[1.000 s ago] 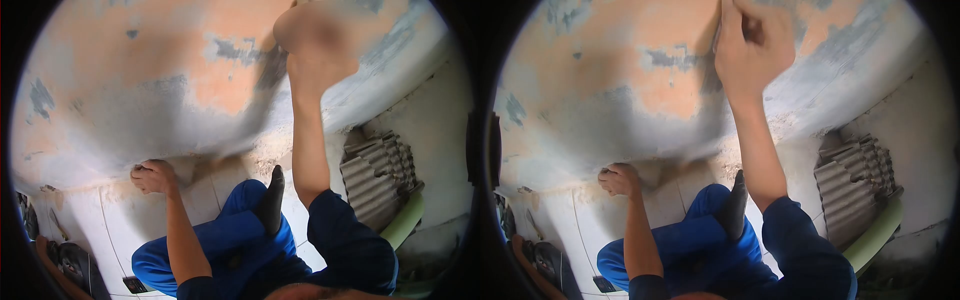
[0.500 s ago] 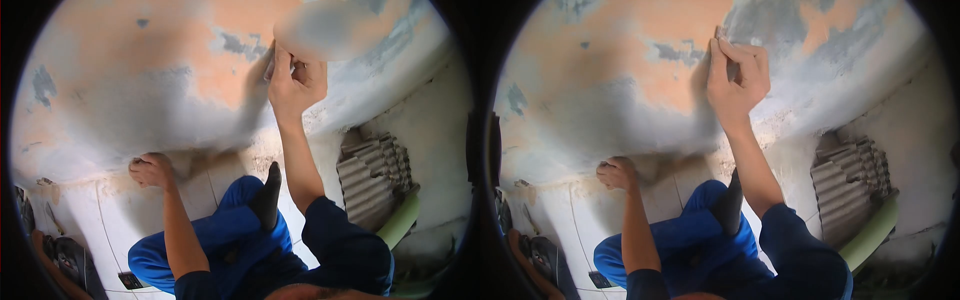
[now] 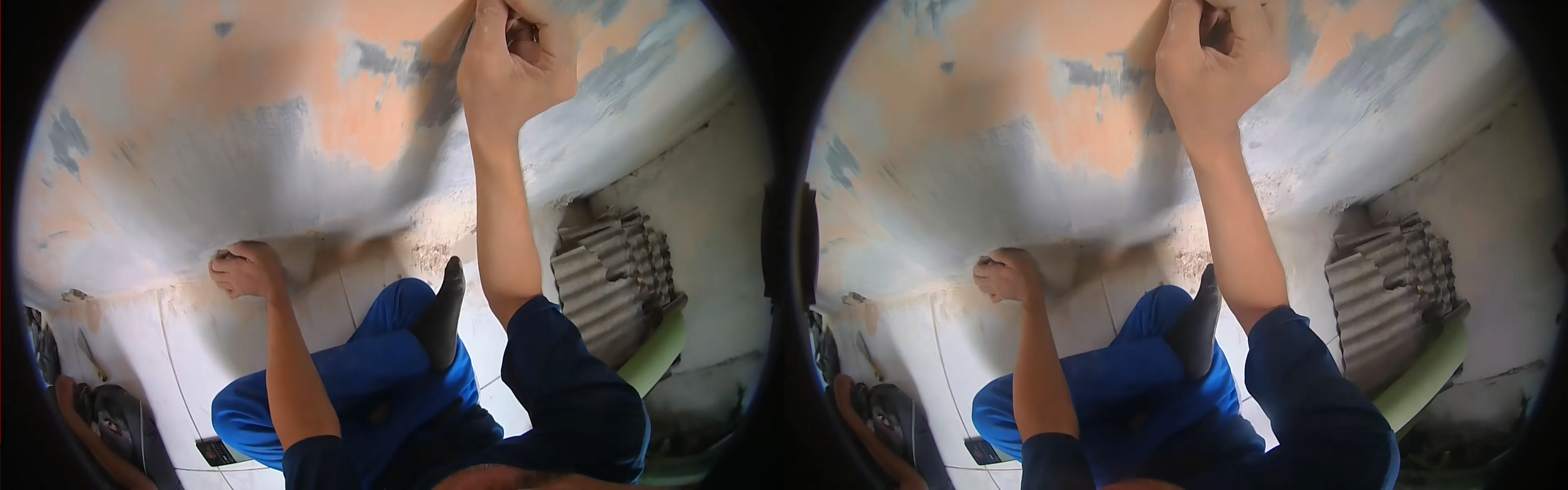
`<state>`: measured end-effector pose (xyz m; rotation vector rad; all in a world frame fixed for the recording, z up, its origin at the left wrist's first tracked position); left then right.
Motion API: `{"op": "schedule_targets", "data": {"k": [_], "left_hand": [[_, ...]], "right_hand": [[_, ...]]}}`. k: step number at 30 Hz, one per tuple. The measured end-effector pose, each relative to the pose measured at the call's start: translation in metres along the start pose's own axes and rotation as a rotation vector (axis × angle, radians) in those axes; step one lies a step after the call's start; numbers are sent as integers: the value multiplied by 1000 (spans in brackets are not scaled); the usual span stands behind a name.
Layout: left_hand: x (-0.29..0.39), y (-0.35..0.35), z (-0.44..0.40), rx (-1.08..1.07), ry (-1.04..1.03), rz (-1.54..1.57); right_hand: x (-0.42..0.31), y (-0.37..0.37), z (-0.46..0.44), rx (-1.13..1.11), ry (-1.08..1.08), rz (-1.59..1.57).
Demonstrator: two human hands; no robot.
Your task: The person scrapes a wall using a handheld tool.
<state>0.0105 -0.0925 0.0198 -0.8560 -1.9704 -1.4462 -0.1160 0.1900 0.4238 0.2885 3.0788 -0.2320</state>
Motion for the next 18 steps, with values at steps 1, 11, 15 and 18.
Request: {"op": "schedule_targets", "data": {"k": [1, 11, 15, 18], "left_hand": [[0, 1, 0, -1, 2, 0], [-2, -4, -4, -26, 29, -26], [-5, -6, 0, -29, 16, -8], [-2, -10, -6, -33, 26, 24]], "right_hand": [[11, 0, 2, 37, -110, -104], [1, -5, -16, 14, 101, -32], [1, 14, 28, 39, 151, 114], [-5, 8, 26, -19, 174, 65]]}}
Point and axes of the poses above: each hand's wrist, its own z-axis away from the middle knuckle, its own y-axis out of the back of the hand, x = y × z, the point moved 10 cm from there along -z, towards the middle knuckle, and after that the axes turned 6 degrees about -z, right-handed, at the moved point
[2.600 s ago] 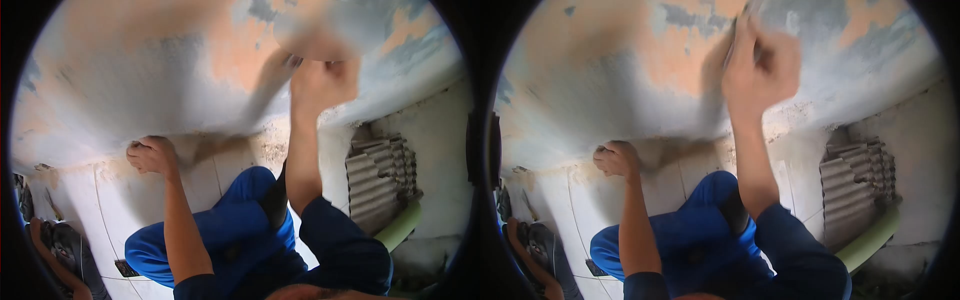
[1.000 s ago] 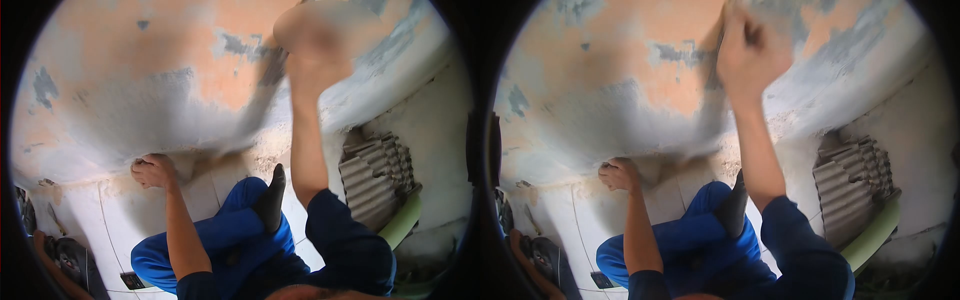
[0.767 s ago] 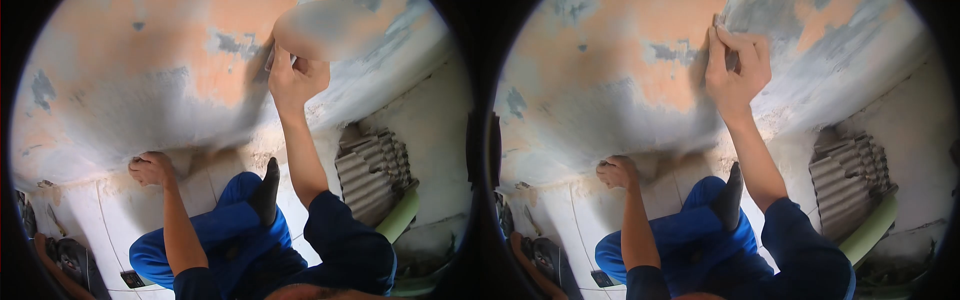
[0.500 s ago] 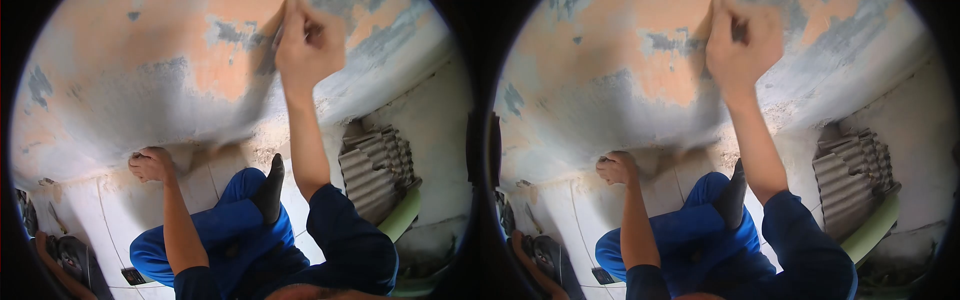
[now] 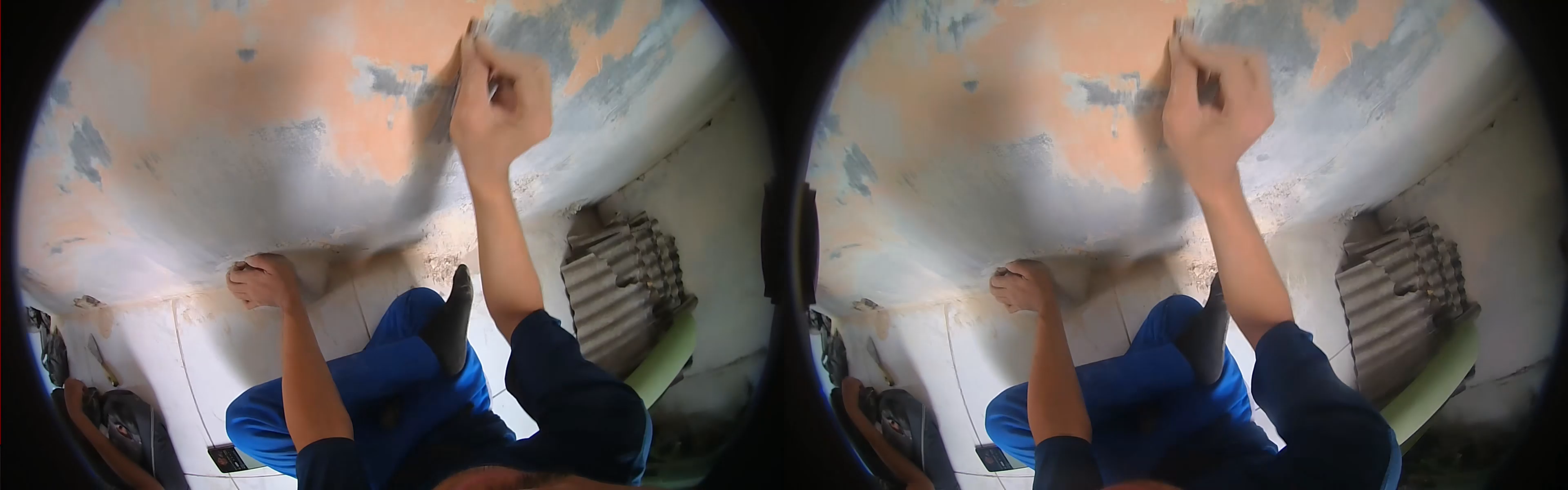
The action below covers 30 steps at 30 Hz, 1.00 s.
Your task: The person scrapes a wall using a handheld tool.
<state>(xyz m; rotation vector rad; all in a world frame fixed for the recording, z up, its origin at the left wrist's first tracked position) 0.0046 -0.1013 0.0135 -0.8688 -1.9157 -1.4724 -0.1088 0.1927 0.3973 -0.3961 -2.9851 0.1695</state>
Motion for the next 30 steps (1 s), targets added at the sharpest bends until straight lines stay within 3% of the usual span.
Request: {"op": "schedule_targets", "data": {"k": [4, 7, 12, 15, 16, 19, 20, 24, 27, 30], "left_hand": [[-1, 5, 5, -21, 9, -47], [-1, 3, 3, -26, 3, -57], [0, 7, 2, 3, -12, -12], [-2, 6, 5, -16, -2, -48], [-3, 4, 5, -24, -3, -58], [-3, 2, 2, -27, 10, -77], [-3, 3, 3, -29, 19, -84], [-1, 5, 5, 11, -8, -4], [-1, 10, 8, -3, -20, -42], [2, 7, 2, -15, 5, -31]], "right_hand": [[7, -9, -34, 52, -70, -112], [0, 4, 3, -30, -40, 150], [-6, 1, 14, -23, 20, 35], [9, -9, -27, -8, -105, 27], [14, -14, -24, 101, -154, -224], [12, 2, 19, 46, -157, 7], [-8, 2, 29, 6, -26, 65], [-5, 0, 11, 34, -6, 69], [9, -15, -22, 132, -56, -290], [3, 5, 19, 75, -98, -29]]}}
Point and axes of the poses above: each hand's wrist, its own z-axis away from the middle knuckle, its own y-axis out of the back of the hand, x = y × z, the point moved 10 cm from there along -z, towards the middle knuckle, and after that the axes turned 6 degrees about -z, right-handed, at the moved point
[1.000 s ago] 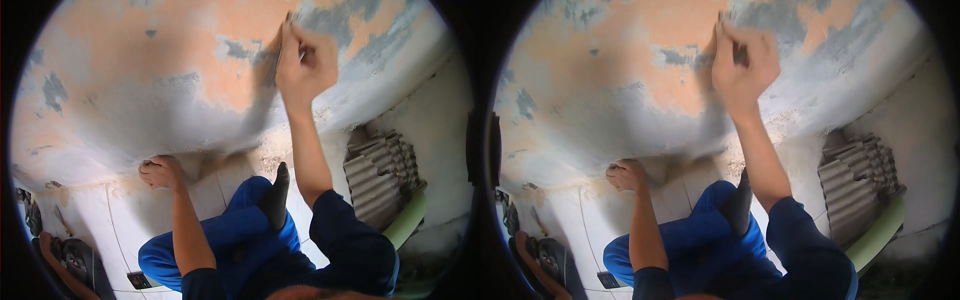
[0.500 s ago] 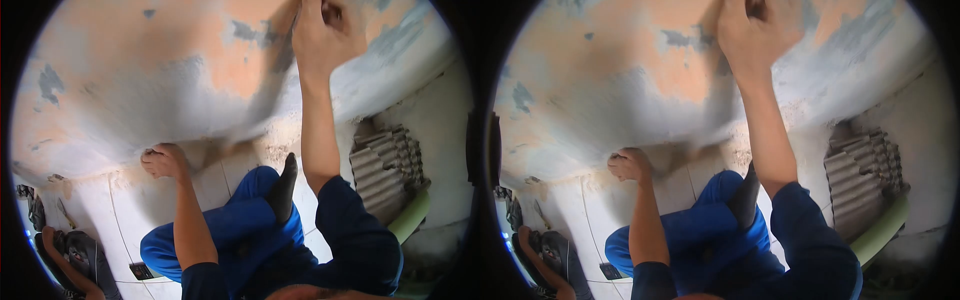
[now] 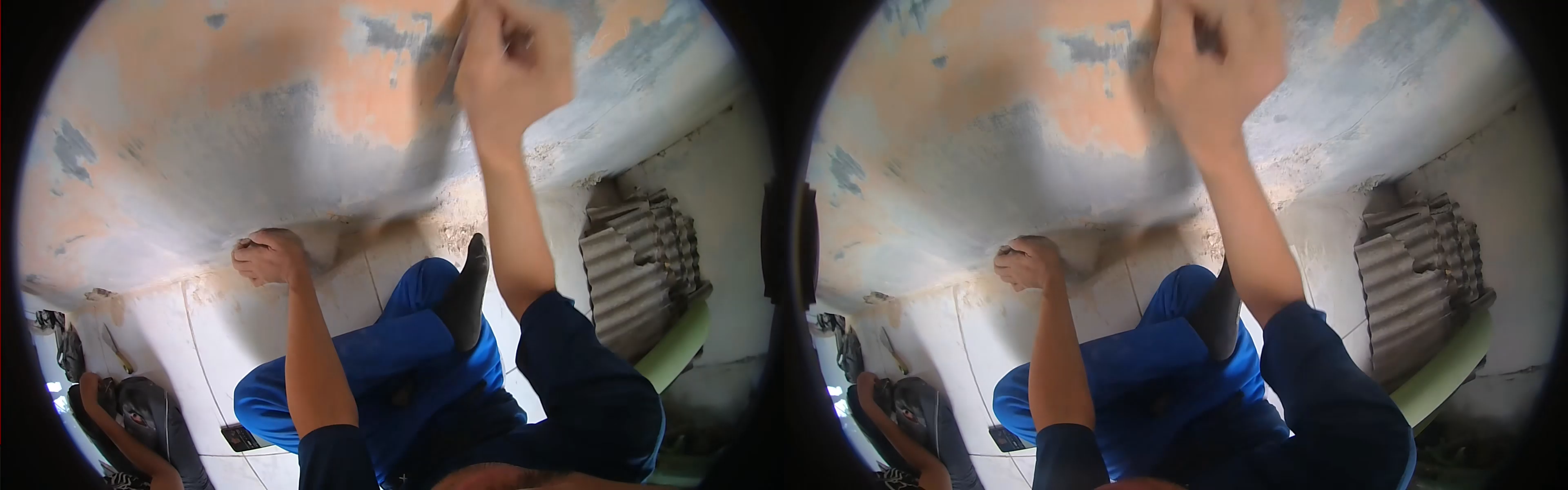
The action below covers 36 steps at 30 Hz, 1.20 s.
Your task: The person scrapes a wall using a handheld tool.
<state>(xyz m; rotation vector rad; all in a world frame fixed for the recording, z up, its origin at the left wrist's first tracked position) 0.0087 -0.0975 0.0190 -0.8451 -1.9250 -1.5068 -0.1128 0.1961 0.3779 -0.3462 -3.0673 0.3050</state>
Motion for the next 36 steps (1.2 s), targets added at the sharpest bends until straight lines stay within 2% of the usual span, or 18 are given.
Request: {"op": "schedule_targets", "data": {"k": [1, 6, 8, 11, 13, 16, 19, 23, 24, 27, 28, 31, 32, 36], "left_hand": [[-1, 0, 0, -14, 4, -3], [-4, -2, -1, 1, 20, -35], [-2, 0, 1, 8, 18, 1], [1, 2, 2, 24, -16, -33], [-2, 2, 1, -5, -21, 7], [-2, -2, 3, 18, -24, 30], [-1, 1, 3, 23, -9, -34], [-5, -4, -1, 11, -14, -52], [-5, -3, 1, -1, 2, -41], [-2, -1, 5, -8, 28, -49], [-2, -1, 2, -4, 20, -31], [-14, 0, 3, -6, 16, -50], [-13, -1, 1, 4, 16, -61], [-3, -1, 2, 17, 21, -43]], "right_hand": [[-5, 2, 7, -16, 8, 111], [-3, -4, -16, -26, 68, 78], [12, -10, -31, -18, -28, -64], [13, 2, -8, 29, -130, 60], [-12, 4, 16, 0, -12, 89], [-12, -4, -3, -5, 51, 37], [6, -11, -40, 139, -97, -145], [-10, 4, 1, 22, -40, 121], [-25, 1, 11, -66, -33, 222], [-7, 5, 5, 46, -64, 6], [-8, 1, -15, 14, -34, 127], [-5, -9, -50, 86, -29, 39], [-8, -5, -48, 103, 15, 28], [-9, 4, 3, 3, -45, 8]]}}
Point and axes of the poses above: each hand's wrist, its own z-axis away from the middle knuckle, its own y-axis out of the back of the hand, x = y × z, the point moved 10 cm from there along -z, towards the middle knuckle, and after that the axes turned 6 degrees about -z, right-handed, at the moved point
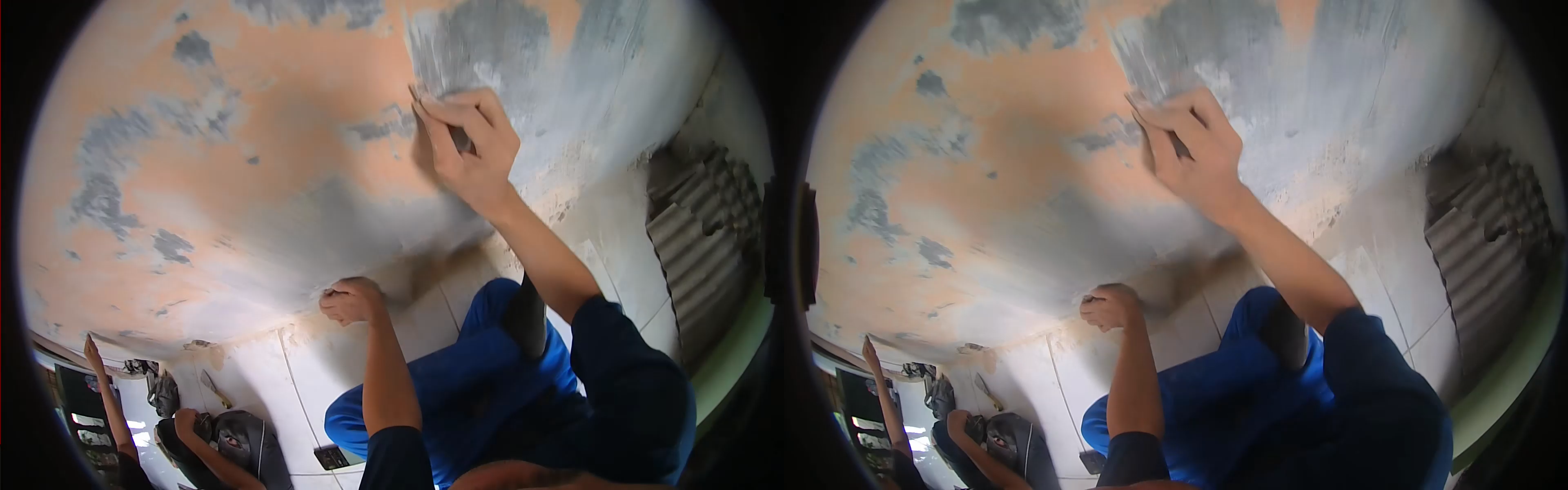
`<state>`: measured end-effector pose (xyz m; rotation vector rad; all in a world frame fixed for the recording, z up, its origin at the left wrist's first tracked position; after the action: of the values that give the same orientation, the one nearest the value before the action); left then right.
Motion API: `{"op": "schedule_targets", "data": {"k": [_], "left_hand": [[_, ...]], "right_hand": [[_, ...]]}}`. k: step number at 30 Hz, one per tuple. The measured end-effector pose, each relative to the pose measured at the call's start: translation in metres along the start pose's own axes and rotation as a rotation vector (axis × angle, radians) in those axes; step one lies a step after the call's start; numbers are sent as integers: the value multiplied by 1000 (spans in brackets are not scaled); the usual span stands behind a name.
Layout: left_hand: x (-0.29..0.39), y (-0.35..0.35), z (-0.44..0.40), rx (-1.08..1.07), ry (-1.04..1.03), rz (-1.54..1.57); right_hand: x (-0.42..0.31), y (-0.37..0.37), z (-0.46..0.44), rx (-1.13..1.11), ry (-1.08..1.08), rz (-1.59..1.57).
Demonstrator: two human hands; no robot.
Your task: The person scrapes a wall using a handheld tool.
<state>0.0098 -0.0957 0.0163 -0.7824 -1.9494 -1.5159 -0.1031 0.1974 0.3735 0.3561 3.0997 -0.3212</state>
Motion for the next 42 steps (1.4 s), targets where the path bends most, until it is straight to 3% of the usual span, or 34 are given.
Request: {"op": "schedule_targets", "data": {"k": [2, 5, 6, 9, 12, 15, 18, 21, 24, 27, 30, 33, 36, 39, 42], "left_hand": [[3, -2, 1, -6, 19, 0], [-1, -8, -3, -5, -35, -19], [-4, -7, -1, -7, -53, -21], [-4, -4, 0, -44, 8, -9], [-3, -2, 3, 6, 14, -56], [1, 2, 2, -14, 15, 6], [-5, -8, -1, -7, -24, -87], [-6, -7, -1, -8, -8, -27], [-4, -4, 0, 3, 31, -22], [-6, -7, -1, -14, 31, -28], [-6, -8, 0, -24, 4, -77], [-2, -2, 3, -25, 16, 1], [1, 2, 3, -37, 39, 27], [-1, 1, 1, -15, 36, 21], [0, 0, 2, -33, 3, -4]], "right_hand": [[7, -2, -3, 17, -66, -40], [-1, -9, -67, 150, 72, -69], [2, -15, -67, 103, 33, -86], [-2, -3, -28, -35, -23, 104], [19, 1, 23, -41, -170, -133], [2, -10, -41, 4, 14, 15], [2, -20, -68, 93, 14, -117], [3, -6, -17, -12, -38, 49], [19, 1, 17, -21, -165, -124], [9, -7, -61, 21, -62, -32], [2, -15, -76, 38, 87, -105], [5, -9, -32, -116, -17, -55], [6, -15, -45, -139, -37, -133], [-3, -26, -92, -57, 61, -83], [0, -20, -81, -22, -7, -56]]}}
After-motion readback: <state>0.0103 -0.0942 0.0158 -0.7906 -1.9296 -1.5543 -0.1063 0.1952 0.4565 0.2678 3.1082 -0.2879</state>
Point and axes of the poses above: each hand's wrist, its own z-axis away from the middle knuckle, its own y-axis out of the back of the hand, x = y × z, the point moved 10 cm from there along -z, towards the middle knuckle, and after that the axes turned 6 degrees about -z, right-handed, at the moved point
